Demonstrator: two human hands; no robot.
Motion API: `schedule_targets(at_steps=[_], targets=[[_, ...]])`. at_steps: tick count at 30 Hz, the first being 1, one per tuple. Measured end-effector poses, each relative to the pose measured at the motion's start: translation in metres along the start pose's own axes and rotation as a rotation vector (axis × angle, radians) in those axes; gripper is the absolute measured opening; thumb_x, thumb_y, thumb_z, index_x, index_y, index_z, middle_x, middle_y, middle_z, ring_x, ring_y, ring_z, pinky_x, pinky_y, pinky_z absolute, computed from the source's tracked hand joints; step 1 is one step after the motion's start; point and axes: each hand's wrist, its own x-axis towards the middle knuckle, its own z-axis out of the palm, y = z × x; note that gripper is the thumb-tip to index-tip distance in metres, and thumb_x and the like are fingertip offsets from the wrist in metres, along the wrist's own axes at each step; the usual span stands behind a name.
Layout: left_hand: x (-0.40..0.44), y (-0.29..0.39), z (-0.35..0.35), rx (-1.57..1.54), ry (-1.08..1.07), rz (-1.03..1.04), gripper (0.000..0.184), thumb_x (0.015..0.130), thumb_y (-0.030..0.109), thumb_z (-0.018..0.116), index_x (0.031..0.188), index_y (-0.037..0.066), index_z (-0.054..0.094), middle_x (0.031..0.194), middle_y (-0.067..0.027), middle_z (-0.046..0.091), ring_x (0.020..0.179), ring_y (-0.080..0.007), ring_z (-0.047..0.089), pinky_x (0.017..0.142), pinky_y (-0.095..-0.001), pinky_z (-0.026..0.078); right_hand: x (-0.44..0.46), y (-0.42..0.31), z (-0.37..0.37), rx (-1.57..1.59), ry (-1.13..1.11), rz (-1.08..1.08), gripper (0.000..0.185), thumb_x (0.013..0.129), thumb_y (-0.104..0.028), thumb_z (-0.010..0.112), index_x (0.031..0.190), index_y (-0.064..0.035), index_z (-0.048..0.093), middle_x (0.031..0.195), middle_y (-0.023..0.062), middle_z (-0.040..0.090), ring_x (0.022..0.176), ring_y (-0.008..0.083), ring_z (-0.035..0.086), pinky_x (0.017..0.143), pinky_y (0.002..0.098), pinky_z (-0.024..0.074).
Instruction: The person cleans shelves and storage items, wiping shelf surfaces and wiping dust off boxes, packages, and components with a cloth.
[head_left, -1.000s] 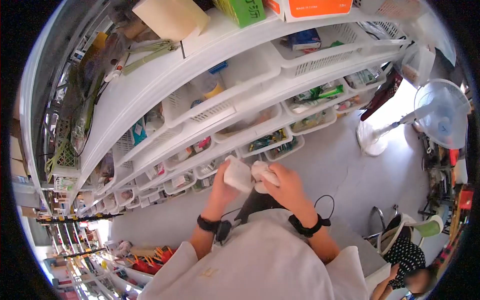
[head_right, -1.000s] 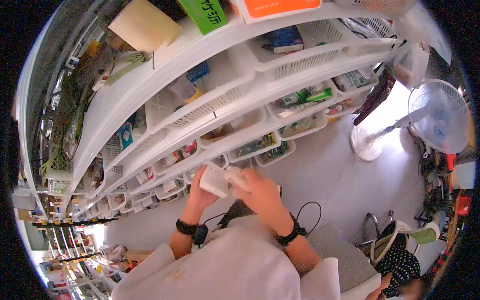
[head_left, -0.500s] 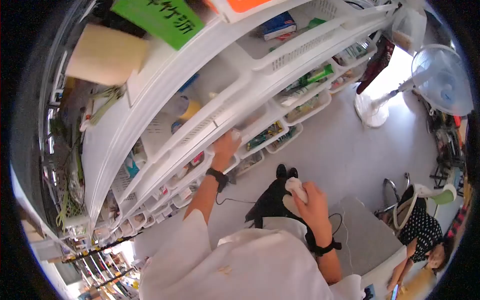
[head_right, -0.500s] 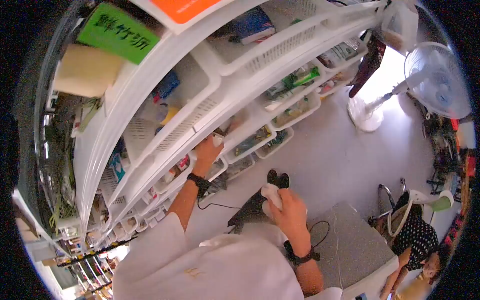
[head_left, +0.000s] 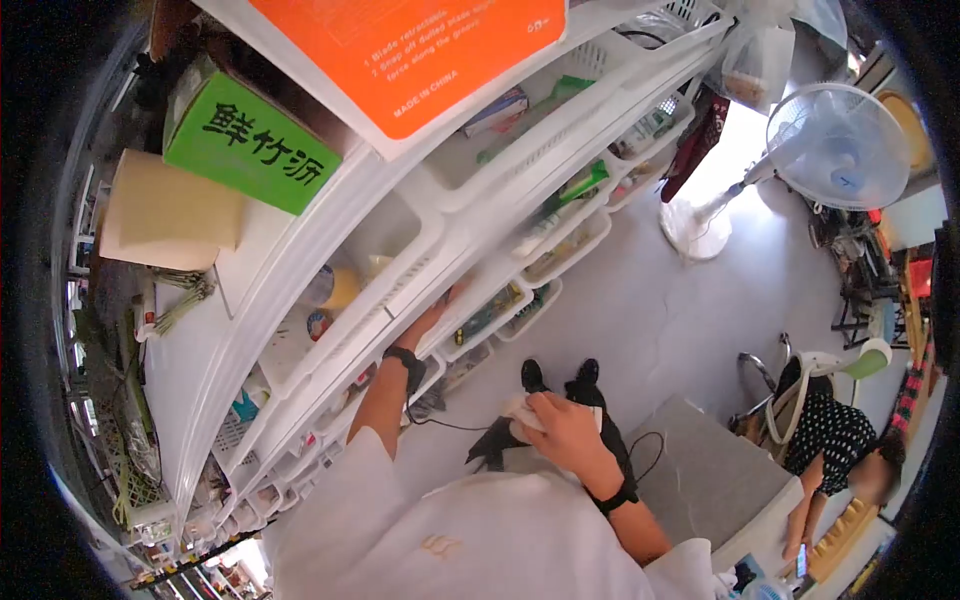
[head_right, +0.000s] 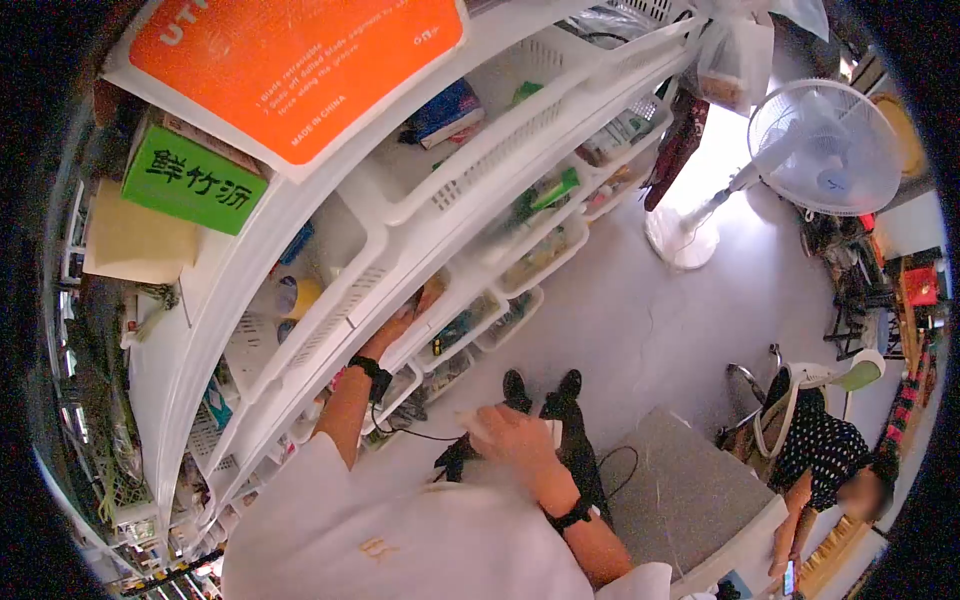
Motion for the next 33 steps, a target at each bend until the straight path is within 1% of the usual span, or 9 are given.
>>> schedule_targets(at_steps=[2,6,8,10,14,17,20,25,33], targets=[[0.005,0.001,-0.008,-1.368,-0.082,-0.500,0.062,0.092,0.053,0.053,0.137,0.010,0.051,0.138,-0.0217,0.052,0.124,-0.0424,0.051,0.102,-0.0528,0.046,0.008,0.000,-0.011,-0.010,0.011,-0.064,0.031,0.083,-0.027,0.073,0.103,-0.0060,0.059,0.090,0.0133,0.067,0.077,0.0350,0.067,0.064,0.0428,0.0540],[0.019,-0.028,-0.059,-1.276,-0.025,-0.596,0.043,0.096,0.037,0.056,0.124,0.006,0.065,0.122,-0.0240,0.064,0.113,-0.0444,0.060,0.101,-0.0491,0.045,0.025,0.025,-0.032,0.011,0.017,-0.155,0.033,0.084,-0.028,0.071,0.105,-0.0067,0.059,0.091,0.0139,0.067,0.077,0.0365,0.067,0.064,0.0451,0.0538],[0.034,-0.053,-0.105,-1.413,-0.030,-0.622,0.033,0.095,0.032,0.057,0.107,0.003,0.068,0.100,-0.0258,0.067,0.092,-0.0467,0.064,0.088,-0.0502,0.050,0.033,0.040,-0.052,0.009,-0.035,-0.164,0.033,0.083,-0.028,0.071,0.105,-0.0072,0.059,0.091,0.0144,0.067,0.076,0.0375,0.066,0.064,0.0462,0.0534],[0.041,-0.070,-0.148,-1.663,-0.182,-0.532,0.031,0.095,0.031,0.058,0.101,0.002,0.067,0.095,-0.0256,0.067,0.088,-0.0459,0.064,0.084,-0.0500,0.051,0.046,0.054,-0.082,-0.013,-0.089,-0.211,0.033,0.082,-0.028,0.071,0.105,-0.0077,0.059,0.091,0.0151,0.066,0.075,0.0387,0.065,0.064,0.0474,0.0529],[0.094,-0.149,-0.247,-1.948,-0.027,-0.412,0.016,0.096,0.013,0.052,0.088,0.002,0.061,0.089,-0.0218,0.066,0.085,-0.0450,0.063,0.079,-0.0496,0.050,0.059,0.089,-0.137,-0.079,-0.146,-0.293,0.033,0.080,-0.026,0.071,0.105,-0.0080,0.059,0.092,0.0167,0.066,0.075,0.0404,0.065,0.065,0.0493,0.0521],[0.159,-0.233,-0.317,-1.886,0.306,-0.700,0.014,0.088,-0.002,0.046,0.091,0.002,0.059,0.086,-0.0198,0.065,0.081,-0.0451,0.061,0.077,-0.0485,0.049,0.063,0.103,-0.178,-0.027,-0.176,-0.330,0.033,0.080,-0.026,0.071,0.105,-0.0086,0.058,0.091,0.0171,0.065,0.077,0.0407,0.065,0.067,0.0501,0.0521],[0.209,-0.284,-0.329,-1.673,0.615,-0.678,0.018,0.074,-0.008,0.044,0.084,0.001,0.057,0.081,-0.0177,0.063,0.079,-0.0436,0.061,0.071,-0.0480,0.048,0.068,0.123,-0.207,-0.064,-0.217,-0.366,0.035,0.079,-0.027,0.071,0.107,-0.0094,0.059,0.092,0.0167,0.065,0.079,0.0404,0.065,0.068,0.0498,0.0523],[0.236,-0.243,-0.314,-1.697,0.276,-0.630,0.010,0.070,-0.001,0.051,0.074,0.003,0.060,0.072,-0.0174,0.061,0.074,-0.0411,0.061,0.064,-0.0490,0.047,0.062,0.146,-0.250,-0.137,-0.346,-0.407,0.028,0.087,-0.024,0.064,0.110,-0.0094,0.057,0.091,0.0169,0.066,0.081,0.0399,0.067,0.068,0.0500,0.0537],[0.269,-0.099,-0.280,-1.570,-0.049,-0.638,0.008,0.077,0.009,0.056,0.072,0.005,0.061,0.076,-0.0194,0.062,0.073,-0.0430,0.060,0.065,-0.0505,0.047,0.066,0.175,-0.281,-0.172,-0.331,-0.469,0.037,0.079,-0.022,0.070,0.112,-0.0088,0.058,0.094,0.0156,0.066,0.078,0.0395,0.066,0.069,0.0493,0.0538]])
